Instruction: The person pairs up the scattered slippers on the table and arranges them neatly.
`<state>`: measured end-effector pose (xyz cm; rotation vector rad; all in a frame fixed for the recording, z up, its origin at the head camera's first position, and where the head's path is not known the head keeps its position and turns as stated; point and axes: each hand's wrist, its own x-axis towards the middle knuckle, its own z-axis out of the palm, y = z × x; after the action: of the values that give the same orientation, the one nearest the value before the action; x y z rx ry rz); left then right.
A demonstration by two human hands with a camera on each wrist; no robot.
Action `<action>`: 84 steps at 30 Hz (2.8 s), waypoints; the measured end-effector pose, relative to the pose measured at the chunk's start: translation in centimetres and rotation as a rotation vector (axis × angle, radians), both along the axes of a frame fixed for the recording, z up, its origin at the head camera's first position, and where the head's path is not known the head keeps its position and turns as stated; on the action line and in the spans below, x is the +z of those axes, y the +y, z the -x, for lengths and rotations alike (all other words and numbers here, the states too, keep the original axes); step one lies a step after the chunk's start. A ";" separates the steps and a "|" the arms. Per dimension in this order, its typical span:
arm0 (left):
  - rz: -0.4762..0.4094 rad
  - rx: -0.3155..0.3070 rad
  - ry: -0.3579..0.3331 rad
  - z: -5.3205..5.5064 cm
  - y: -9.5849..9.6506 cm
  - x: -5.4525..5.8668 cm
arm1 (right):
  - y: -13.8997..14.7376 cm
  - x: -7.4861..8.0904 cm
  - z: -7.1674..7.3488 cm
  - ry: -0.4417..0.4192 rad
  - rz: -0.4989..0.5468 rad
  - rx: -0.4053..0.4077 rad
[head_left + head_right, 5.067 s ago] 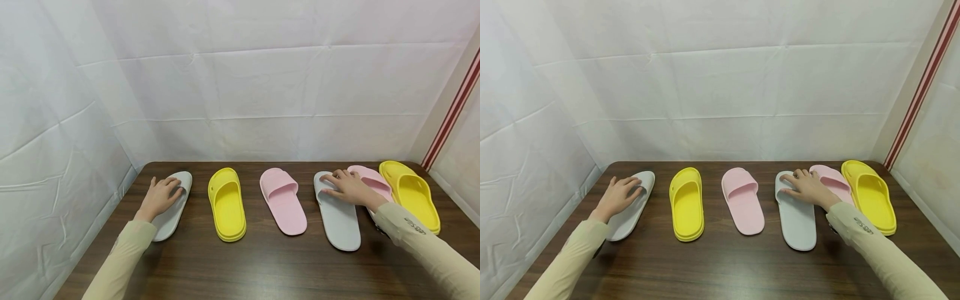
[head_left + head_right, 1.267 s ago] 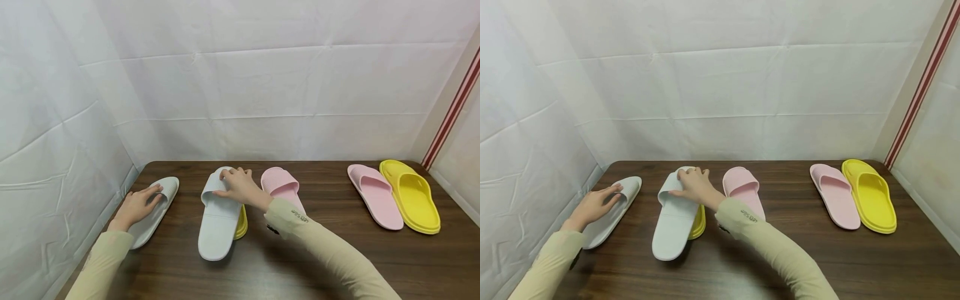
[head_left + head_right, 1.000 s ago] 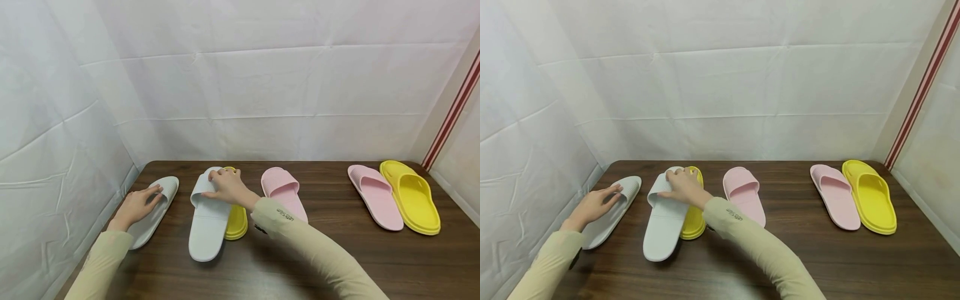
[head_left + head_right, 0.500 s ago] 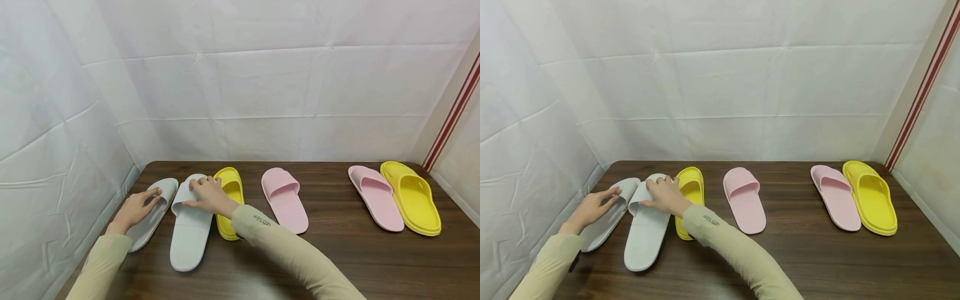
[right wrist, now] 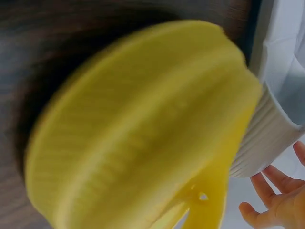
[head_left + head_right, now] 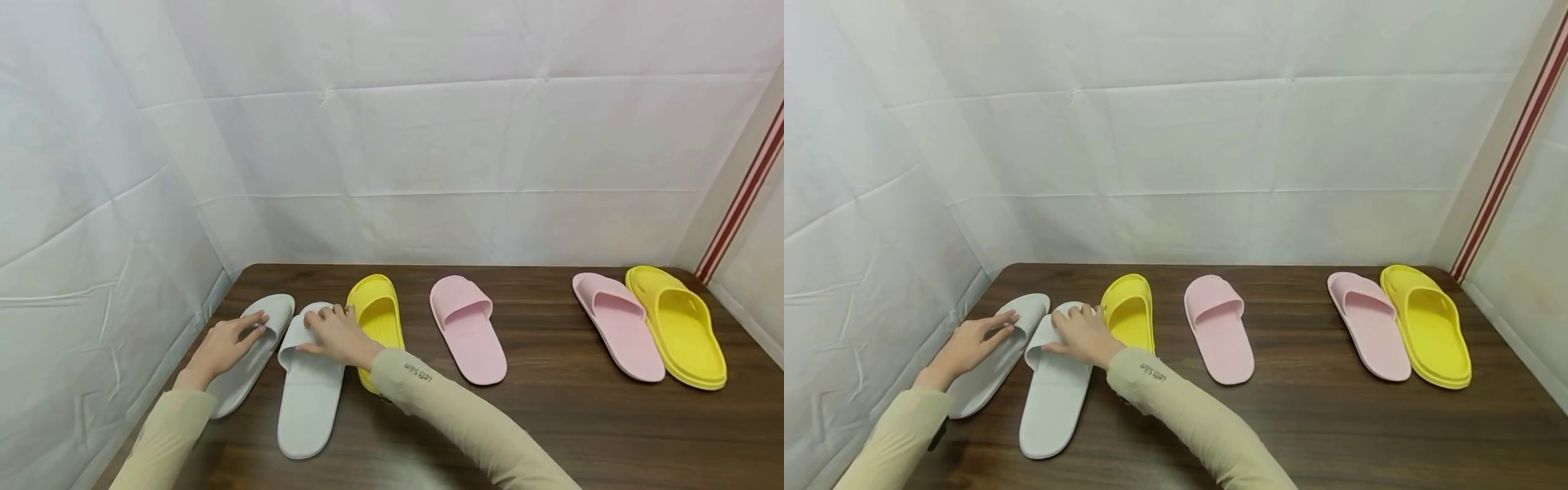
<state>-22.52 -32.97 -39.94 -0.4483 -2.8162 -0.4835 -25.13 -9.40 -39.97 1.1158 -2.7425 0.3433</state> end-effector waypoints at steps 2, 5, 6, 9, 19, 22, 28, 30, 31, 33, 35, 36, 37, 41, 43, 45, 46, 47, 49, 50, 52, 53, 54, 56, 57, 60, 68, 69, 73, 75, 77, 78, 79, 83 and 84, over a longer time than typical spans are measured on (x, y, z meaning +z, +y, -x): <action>0.001 0.000 -0.001 -0.1 0.0 -0.1 | 0.0 -0.3 -0.1 0.010 -0.009 0.006; -0.001 -0.001 -0.006 -0.2 0.1 -0.1 | 0.1 -0.7 -0.2 0.027 -0.024 0.010; -0.001 0.000 -0.008 -0.2 0.1 -0.1 | 0.1 -0.9 -0.2 0.035 -0.031 0.009; -0.004 0.010 -0.018 -0.3 0.1 -0.1 | 0.1 -1.1 -0.3 0.035 -0.045 0.008; 0.027 0.000 0.015 -0.8 0.4 -0.1 | 1.1 -0.3 -1.1 0.027 -0.084 0.029; 0.063 0.000 0.048 -1.0 0.5 0.1 | 1.5 0.1 -1.7 0.054 -0.101 0.049; 0.115 0.007 0.122 -2.0 0.1 0.4 | 1.8 0.5 -3.8 0.202 -0.186 0.120; 0.120 0.003 0.146 -2.6 0.1 0.4 | 1.9 0.7 -4.7 0.247 -0.219 0.146; 0.120 0.001 0.158 -3.0 0.0 0.4 | 1.9 0.8 -5.1 0.262 -0.234 0.161; 0.122 -0.004 0.164 -3.7 -0.2 0.4 | 1.9 0.9 -5.8 0.281 -0.265 0.190; 0.124 -0.003 0.146 -4.4 -0.4 0.3 | 2.0 0.9 -6.4 0.286 -0.295 0.224; 0.129 0.001 0.127 -4.7 -0.5 0.2 | 2.1 0.8 -6.6 0.286 -0.310 0.240; 0.134 0.004 0.109 -5.0 -0.7 0.2 | 2.1 0.8 -6.8 0.288 -0.322 0.258; 0.167 0.010 0.071 -6.0 -1.0 -0.3 | 2.4 0.4 -7.5 0.305 -0.365 0.318; 0.182 -0.004 0.082 -6.3 -1.1 -0.6 | 2.5 0.1 -7.7 0.308 -0.381 0.341; 0.199 -0.021 0.103 -6.4 -1.1 -0.9 | 2.6 -0.2 -8.0 0.302 -0.394 0.354; 0.207 -0.031 0.109 -6.5 -1.2 -1.0 | 2.7 -0.3 -8.1 0.295 -0.400 0.359; 0.214 -0.040 0.116 -6.6 -1.2 -1.1 | 2.7 -0.5 -8.2 0.290 -0.406 0.364; 0.230 -0.051 0.111 -6.7 -1.2 -1.2 | 2.7 -0.7 -8.4 0.272 -0.419 0.366; 0.238 -0.055 0.103 -6.7 -1.2 -1.2 | 2.7 -0.7 -8.5 0.262 -0.428 0.368; 0.248 -0.060 0.083 -6.8 -1.2 -1.2 | 2.7 -0.9 -8.6 0.243 -0.441 0.370; 0.253 -0.060 0.073 -6.8 -1.1 -1.1 | 2.7 -0.9 -8.7 0.233 -0.448 0.371; 0.258 -0.060 0.063 -6.8 -1.1 -1.1 | 2.7 -0.9 -8.7 0.228 -0.454 0.371; 0.265 -0.059 0.051 -6.8 -1.1 -0.9 | 2.7 -1.0 -8.8 0.223 -0.458 0.371; 0.268 -0.059 0.049 -6.8 -1.0 -0.8 | 2.7 -1.0 -8.8 0.216 -0.456 0.371; 0.275 -0.057 0.047 -6.9 -1.0 -0.7 | 2.7 -1.0 -8.9 0.204 -0.454 0.377; 0.294 -0.047 0.023 -7.5 -1.4 -0.5 | 2.7 -1.0 -9.2 0.212 -0.449 0.376; 0.291 -0.044 0.011 -7.6 -1.5 -0.4 | 2.7 -1.0 -9.2 0.214 -0.449 0.376; 0.277 -0.032 -0.043 -8.1 -1.7 -0.2 | 2.8 -1.0 -9.4 0.225 -0.447 0.378; 0.270 -0.029 -0.062 -8.3 -1.8 -0.2 | 2.8 -0.9 -9.4 0.231 -0.452 0.379; 0.264 -0.029 -0.067 -8.4 -1.9 -0.2 | 2.8 -0.9 -9.5 0.232 -0.461 0.378; 0.264 -0.029 -0.067 -8.4 -1.9 -0.3 | 2.7 -0.8 -9.5 0.230 -0.465 0.377; 0.263 -0.029 -0.067 -8.4 -1.9 -0.3 | 2.7 -0.8 -9.5 0.228 -0.470 0.377; 0.256 -0.030 -0.065 -8.2 -1.9 -0.3 | 2.6 -0.8 -9.4 0.190 -0.489 0.363; 0.254 -0.031 -0.065 -8.2 -1.9 -0.3 | 2.5 -0.7 -9.4 0.180 -0.494 0.356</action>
<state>-14.32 -34.88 -40.26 -0.5347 -2.9502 -0.1473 -15.72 -6.85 -40.72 1.6627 -2.5223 -0.4054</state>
